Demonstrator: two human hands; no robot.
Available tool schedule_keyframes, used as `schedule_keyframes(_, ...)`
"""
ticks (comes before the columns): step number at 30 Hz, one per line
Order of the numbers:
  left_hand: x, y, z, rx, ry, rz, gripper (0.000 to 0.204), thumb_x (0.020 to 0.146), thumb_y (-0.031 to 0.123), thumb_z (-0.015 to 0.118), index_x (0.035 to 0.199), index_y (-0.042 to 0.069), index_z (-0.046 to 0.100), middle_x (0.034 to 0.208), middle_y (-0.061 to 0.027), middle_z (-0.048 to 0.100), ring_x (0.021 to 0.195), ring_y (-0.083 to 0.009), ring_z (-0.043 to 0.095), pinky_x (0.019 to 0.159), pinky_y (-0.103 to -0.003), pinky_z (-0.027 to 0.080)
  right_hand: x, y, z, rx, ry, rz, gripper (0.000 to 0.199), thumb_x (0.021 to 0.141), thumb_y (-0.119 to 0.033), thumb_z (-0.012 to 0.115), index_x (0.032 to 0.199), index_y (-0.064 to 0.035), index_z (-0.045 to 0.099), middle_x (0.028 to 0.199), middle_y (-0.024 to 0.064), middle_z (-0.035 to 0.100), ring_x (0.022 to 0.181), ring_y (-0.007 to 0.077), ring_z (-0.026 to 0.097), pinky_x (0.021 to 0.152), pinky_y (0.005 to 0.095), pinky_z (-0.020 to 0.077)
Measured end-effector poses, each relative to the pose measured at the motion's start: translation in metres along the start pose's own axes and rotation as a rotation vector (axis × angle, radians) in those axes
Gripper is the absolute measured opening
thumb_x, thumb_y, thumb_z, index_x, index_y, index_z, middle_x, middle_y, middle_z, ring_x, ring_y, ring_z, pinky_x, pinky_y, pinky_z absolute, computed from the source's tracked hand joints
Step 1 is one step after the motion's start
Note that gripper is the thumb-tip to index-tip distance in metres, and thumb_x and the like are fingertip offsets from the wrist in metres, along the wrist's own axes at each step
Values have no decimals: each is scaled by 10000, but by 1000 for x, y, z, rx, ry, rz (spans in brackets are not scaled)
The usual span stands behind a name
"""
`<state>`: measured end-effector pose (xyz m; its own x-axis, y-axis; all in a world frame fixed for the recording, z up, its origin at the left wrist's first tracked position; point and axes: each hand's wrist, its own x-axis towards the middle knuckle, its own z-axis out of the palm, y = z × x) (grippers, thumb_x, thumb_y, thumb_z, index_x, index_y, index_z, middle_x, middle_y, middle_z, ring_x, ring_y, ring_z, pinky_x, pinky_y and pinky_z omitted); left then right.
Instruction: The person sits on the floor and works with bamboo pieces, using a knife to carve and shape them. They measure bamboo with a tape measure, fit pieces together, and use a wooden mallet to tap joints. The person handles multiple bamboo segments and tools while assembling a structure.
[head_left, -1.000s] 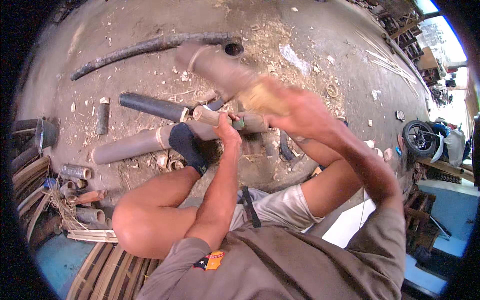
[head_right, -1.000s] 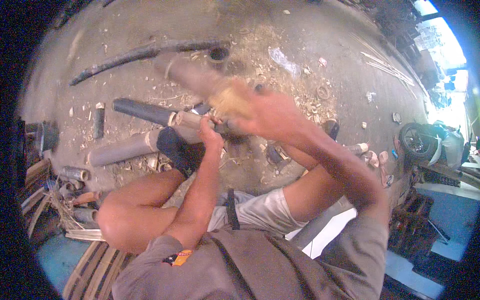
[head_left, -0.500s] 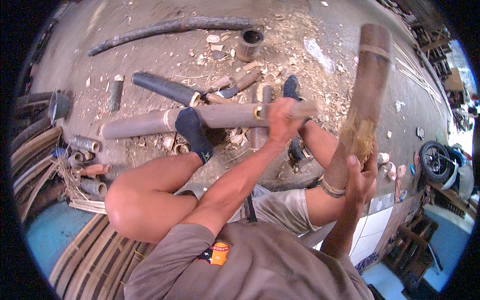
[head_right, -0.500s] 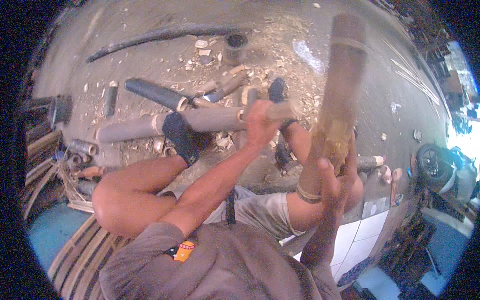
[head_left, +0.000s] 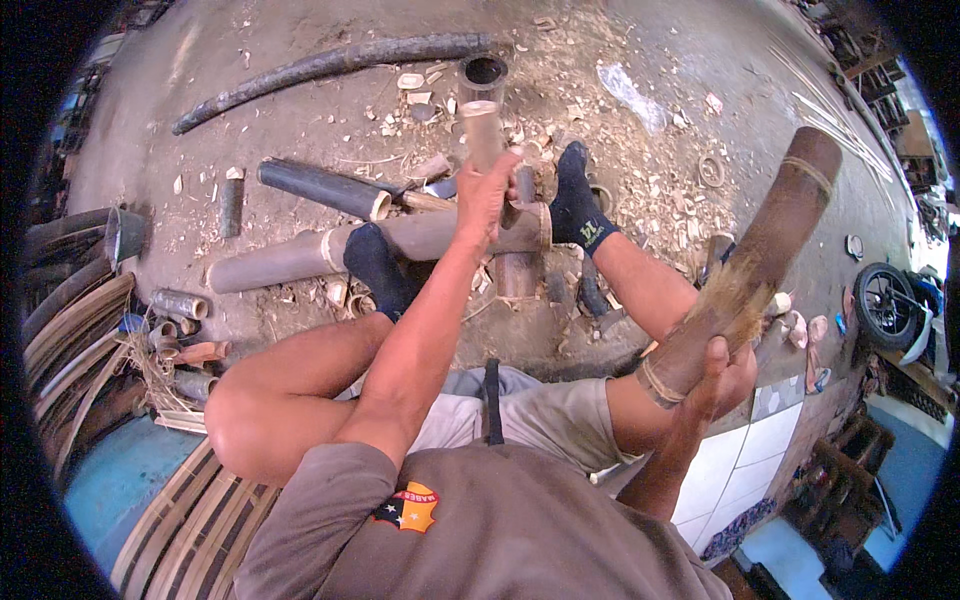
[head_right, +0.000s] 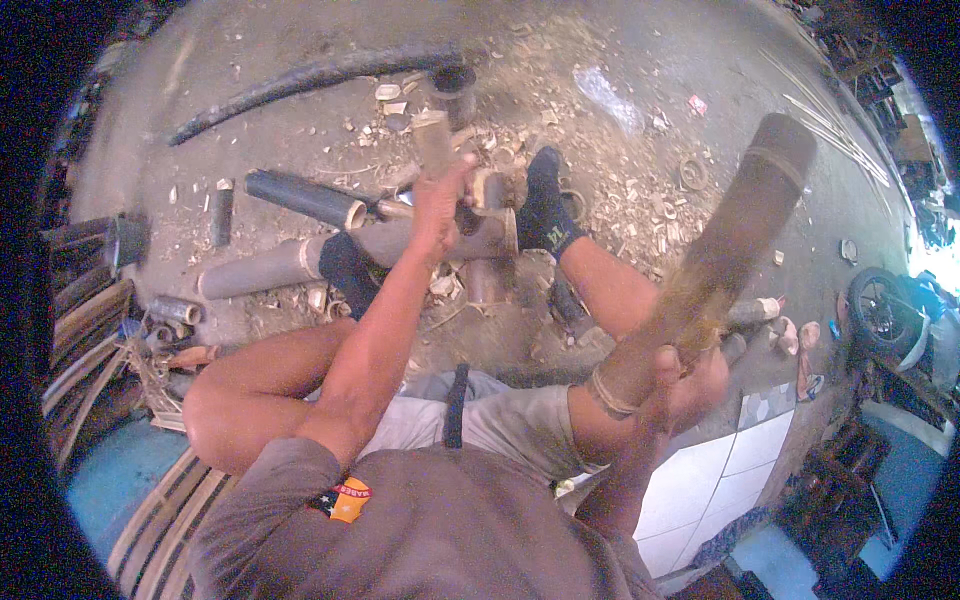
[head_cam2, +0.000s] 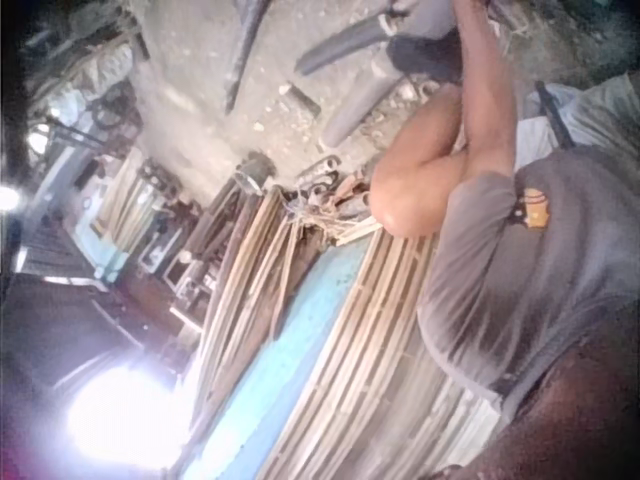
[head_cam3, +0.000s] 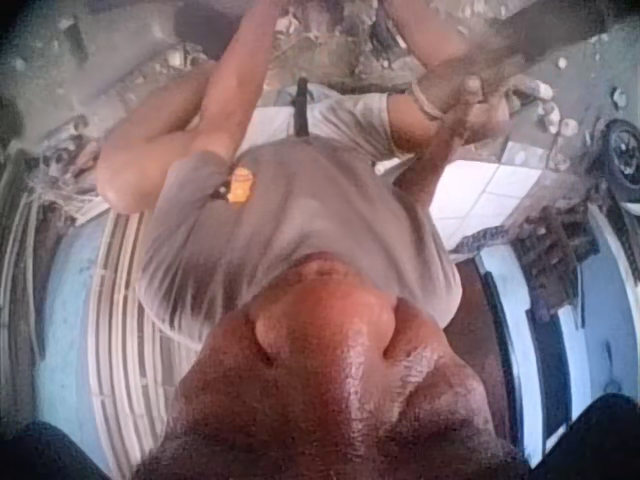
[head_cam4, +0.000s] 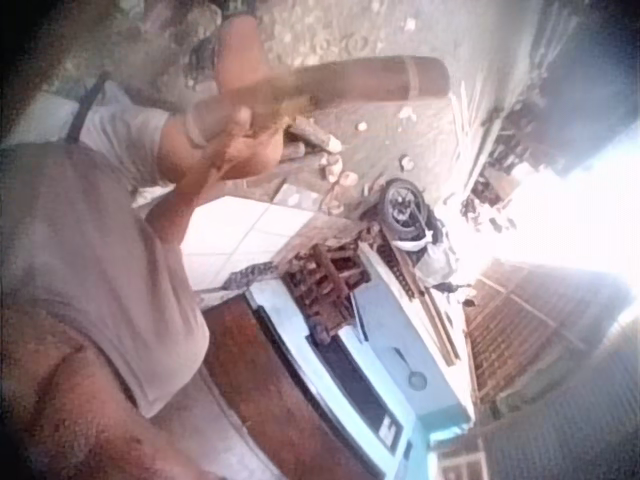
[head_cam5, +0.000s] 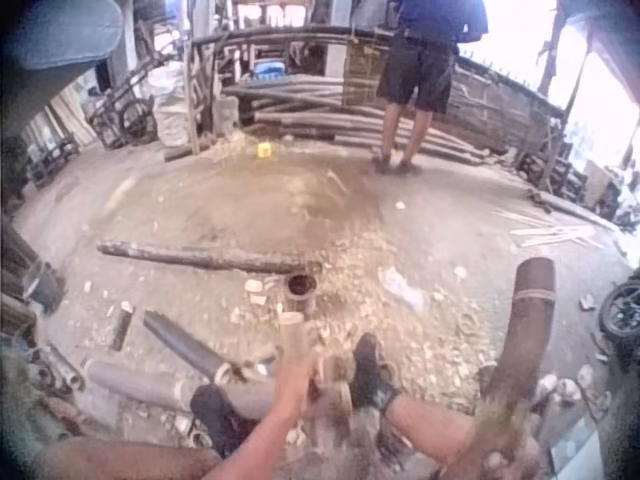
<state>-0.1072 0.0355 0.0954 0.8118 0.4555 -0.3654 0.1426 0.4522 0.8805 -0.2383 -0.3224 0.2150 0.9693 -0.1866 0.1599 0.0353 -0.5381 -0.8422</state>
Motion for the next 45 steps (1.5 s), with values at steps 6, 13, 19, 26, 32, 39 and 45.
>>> schedule_keyframes(6,28,16,-21,-127,59,-39,326,888,319,816,961,69,621,679,-26,598,497,-119,517,465,-298,435,-5,7,32,121,60,71,897,858,-538,763,1472,52,482,1332,196,606,1222,312,578,1012,413,483)
schedule_keyframes(13,126,63,9,-475,215,422,294,891,254,801,961,51,599,721,-36,591,589,-132,577,539,-296,489,-4,1,69,239,48,340,825,862,-344,757,1508,44,423,1387,191,565,1276,321,542,1110,427,411)
schedule_keyframes(19,210,75,34,-238,180,466,291,893,260,795,963,61,594,714,-27,594,582,-145,575,555,-317,489,16,-19,86,333,-77,275,835,866,-299,764,1529,46,391,1387,178,568,1265,305,553,1096,426,426)
schedule_keyframes(26,271,33,28,141,155,340,318,881,305,788,943,35,633,765,-50,662,616,-169,621,607,-342,516,19,-13,90,308,-5,369,897,805,-465,764,1458,65,450,1273,201,602,1150,299,603,974,439,503)
schedule_keyframes(32,221,43,44,589,197,624,438,867,338,780,1071,-34,666,933,-129,720,856,-250,685,824,-400,535,-4,11,82,394,43,256,934,827,-438,793,1538,6,381,1438,204,526,1306,327,526,1106,471,433)
schedule_keyframes(39,-12,-27,68,796,-453,930,496,737,315,846,1156,114,670,1029,-107,677,904,-349,720,708,-458,585,-6,-54,89,576,123,437,781,813,-434,662,1398,48,471,1238,202,606,1048,313,636,851,440,542)
schedule_keyframes(45,-66,-82,58,838,-725,839,513,729,271,845,1186,143,651,988,-108,602,872,-356,682,749,-478,557,-33,-75,85,510,266,440,739,821,-443,674,1319,81,524,1045,198,675,912,305,682,773,406,566)
